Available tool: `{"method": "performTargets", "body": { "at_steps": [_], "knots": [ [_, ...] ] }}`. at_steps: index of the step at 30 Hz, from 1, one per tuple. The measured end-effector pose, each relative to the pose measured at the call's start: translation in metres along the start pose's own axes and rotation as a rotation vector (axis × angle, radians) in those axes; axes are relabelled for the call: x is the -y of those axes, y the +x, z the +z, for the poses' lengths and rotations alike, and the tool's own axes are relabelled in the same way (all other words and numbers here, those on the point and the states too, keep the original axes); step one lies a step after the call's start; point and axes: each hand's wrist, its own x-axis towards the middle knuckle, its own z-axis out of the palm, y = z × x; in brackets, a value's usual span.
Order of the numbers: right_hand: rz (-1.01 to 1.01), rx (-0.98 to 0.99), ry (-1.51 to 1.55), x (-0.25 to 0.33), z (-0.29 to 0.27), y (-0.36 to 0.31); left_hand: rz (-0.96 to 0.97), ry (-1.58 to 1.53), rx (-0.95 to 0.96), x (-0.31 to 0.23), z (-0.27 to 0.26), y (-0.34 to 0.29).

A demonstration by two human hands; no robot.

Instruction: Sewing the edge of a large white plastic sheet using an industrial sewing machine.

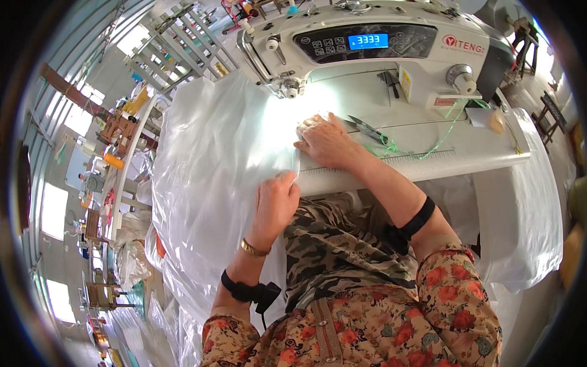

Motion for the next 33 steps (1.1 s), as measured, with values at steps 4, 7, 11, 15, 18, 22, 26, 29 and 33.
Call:
{"method": "performTargets", "body": {
  "at_steps": [4, 7, 11, 15, 18, 22, 26, 29, 33],
  "knots": [
    [-0.036, -0.101, 0.009, -0.011, 0.012, -0.001, -0.026, 0.018, 0.016, 0.005, 0.006, 0.040],
    [0.010, -0.054, 0.042, -0.009, 0.012, 0.001, -0.025, 0.071, 0.009, 0.018, 0.018, 0.065],
    [0.034, 0.027, 0.060, -0.004, 0.005, 0.002, -0.081, 0.033, -0.075, 0.028, 0.026, 0.085],
    [0.033, -0.136, 0.034, -0.008, 0.014, -0.003, -0.175, -0.227, 0.051, 0.035, 0.012, 0.078],
    [-0.037, -0.181, -0.113, -0.023, 0.026, -0.003, -0.080, -0.073, -0.103, 0.046, -0.013, 0.052],
    [-0.102, -0.199, -0.018, -0.010, 0.010, -0.005, -0.320, 0.344, -0.021, 0.098, -0.036, 0.015],
    [-0.106, -0.382, 0.353, 0.037, 0.005, -0.043, -0.213, 0.269, -0.076, 0.153, -0.032, -0.012],
    [-0.216, -0.367, 0.552, 0.067, 0.035, -0.095, -0.194, 0.215, -0.084, 0.152, -0.025, -0.006],
    [0.313, -0.132, 1.103, 0.082, 0.115, -0.115, -0.212, 0.253, -0.065, 0.149, -0.021, -0.002]
  ]
}}
